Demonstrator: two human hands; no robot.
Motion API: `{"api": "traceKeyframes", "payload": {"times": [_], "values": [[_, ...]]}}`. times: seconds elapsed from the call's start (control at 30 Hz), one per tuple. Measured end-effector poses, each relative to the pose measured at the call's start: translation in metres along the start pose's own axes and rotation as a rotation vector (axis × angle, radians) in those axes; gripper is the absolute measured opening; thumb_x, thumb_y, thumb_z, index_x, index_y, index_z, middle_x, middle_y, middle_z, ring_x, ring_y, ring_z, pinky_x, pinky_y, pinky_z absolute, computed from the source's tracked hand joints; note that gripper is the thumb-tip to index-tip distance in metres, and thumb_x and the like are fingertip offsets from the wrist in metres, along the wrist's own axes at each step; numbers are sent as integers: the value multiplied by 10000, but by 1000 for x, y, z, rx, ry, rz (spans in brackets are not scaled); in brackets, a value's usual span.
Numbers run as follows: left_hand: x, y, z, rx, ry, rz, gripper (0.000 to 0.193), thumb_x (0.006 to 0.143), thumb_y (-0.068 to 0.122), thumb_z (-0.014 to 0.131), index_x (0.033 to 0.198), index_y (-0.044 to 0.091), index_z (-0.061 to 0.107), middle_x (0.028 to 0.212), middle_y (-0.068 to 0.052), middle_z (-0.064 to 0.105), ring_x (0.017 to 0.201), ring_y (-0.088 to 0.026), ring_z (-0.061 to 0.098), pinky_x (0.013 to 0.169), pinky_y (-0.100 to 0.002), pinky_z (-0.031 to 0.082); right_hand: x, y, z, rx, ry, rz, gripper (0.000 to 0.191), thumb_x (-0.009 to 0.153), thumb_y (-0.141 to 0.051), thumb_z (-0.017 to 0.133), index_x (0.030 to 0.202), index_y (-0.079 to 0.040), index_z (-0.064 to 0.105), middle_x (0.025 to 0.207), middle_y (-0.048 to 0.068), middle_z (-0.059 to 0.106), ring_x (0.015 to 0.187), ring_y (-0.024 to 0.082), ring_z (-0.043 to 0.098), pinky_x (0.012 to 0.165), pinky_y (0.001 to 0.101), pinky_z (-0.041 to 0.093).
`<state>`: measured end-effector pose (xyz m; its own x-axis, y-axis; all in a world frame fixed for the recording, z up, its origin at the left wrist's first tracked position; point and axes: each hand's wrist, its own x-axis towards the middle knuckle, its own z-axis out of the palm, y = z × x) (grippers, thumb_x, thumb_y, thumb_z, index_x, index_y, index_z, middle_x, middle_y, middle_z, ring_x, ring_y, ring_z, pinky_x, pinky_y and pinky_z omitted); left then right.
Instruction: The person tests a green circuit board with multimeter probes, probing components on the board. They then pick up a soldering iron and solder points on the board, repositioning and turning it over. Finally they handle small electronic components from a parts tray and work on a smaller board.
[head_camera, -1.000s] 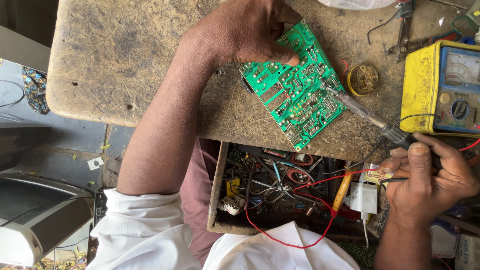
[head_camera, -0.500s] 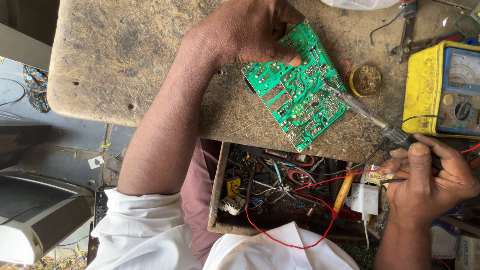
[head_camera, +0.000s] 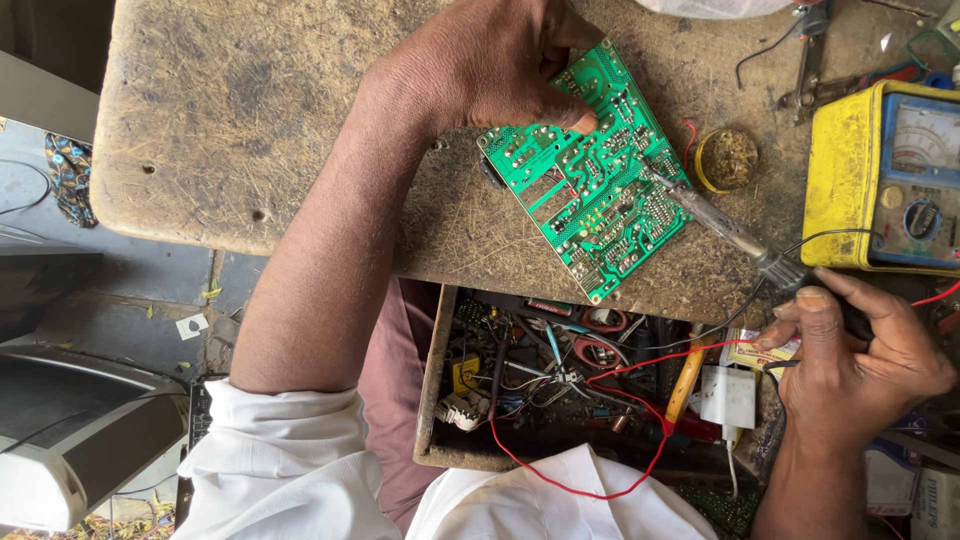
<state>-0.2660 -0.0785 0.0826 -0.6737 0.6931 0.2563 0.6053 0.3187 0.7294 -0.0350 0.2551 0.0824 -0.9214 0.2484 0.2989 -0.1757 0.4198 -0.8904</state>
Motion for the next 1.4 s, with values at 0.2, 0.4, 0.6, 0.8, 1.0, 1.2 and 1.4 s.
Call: {"api": "traceKeyframes", "payload": {"times": [0.2, 0.4, 0.6, 0.8, 1.0, 1.2, 1.4], "values": [[1, 2, -2, 12, -26, -13, 385, 797, 332, 930, 961, 50, 726, 736, -57, 699, 625, -159, 657, 555, -349, 499, -1, -3, 1, 9, 2, 19, 106, 1094, 65, 667, 1160, 132, 618, 778, 176, 633, 578, 191, 627, 558, 306, 540], [1, 1, -1, -10, -25, -11, 383, 789, 338, 927, 979, 66, 737, 739, -42, 704, 624, -142, 658, 551, -336, 498, -2, 0, -1, 1, 2, 17, 117, 1088, 57, 675, 1172, 121, 625, 780, 175, 637, 581, 186, 628, 556, 302, 536], [1, 0, 1, -25, -26, -38, 366, 795, 335, 922, 954, 62, 738, 731, -47, 706, 631, -147, 664, 554, -340, 501, -4, 0, 0, 23, 27, 46, 110, 1110, 41, 679, 1145, 134, 630, 812, 183, 651, 594, 188, 632, 577, 305, 545], [1, -1, 0, 49, 3, 3, 413, 793, 364, 944, 917, 38, 724, 743, -66, 707, 639, -162, 669, 552, -343, 511, -7, -3, 3, 33, 44, 69, 136, 1085, 23, 650, 1184, 113, 627, 820, 184, 663, 570, 176, 630, 563, 312, 559], [-1, 0, -1, -14, -20, -24, 373, 810, 348, 919, 946, 53, 735, 769, -53, 725, 661, -154, 687, 573, -337, 526, -9, 6, -2, 63, 38, 67, 141, 1123, 10, 634, 1197, 130, 623, 827, 204, 662, 578, 184, 626, 579, 319, 553], [0, 2, 0, -55, -28, -21, 362, 812, 330, 914, 984, 63, 739, 781, -51, 734, 669, -138, 695, 578, -321, 533, -14, 16, -9, 71, 29, 54, 151, 1153, -3, 641, 1195, 141, 625, 840, 213, 666, 588, 186, 626, 588, 325, 557], [0, 4, -4, -54, -45, -38, 351, 825, 324, 918, 983, 63, 745, 736, -44, 711, 637, -135, 661, 558, -324, 505, -16, 27, -13, 172, 42, -44, 158, 1195, -25, 619, 1238, 126, 601, 855, 205, 657, 606, 212, 636, 612, 362, 583]]}}
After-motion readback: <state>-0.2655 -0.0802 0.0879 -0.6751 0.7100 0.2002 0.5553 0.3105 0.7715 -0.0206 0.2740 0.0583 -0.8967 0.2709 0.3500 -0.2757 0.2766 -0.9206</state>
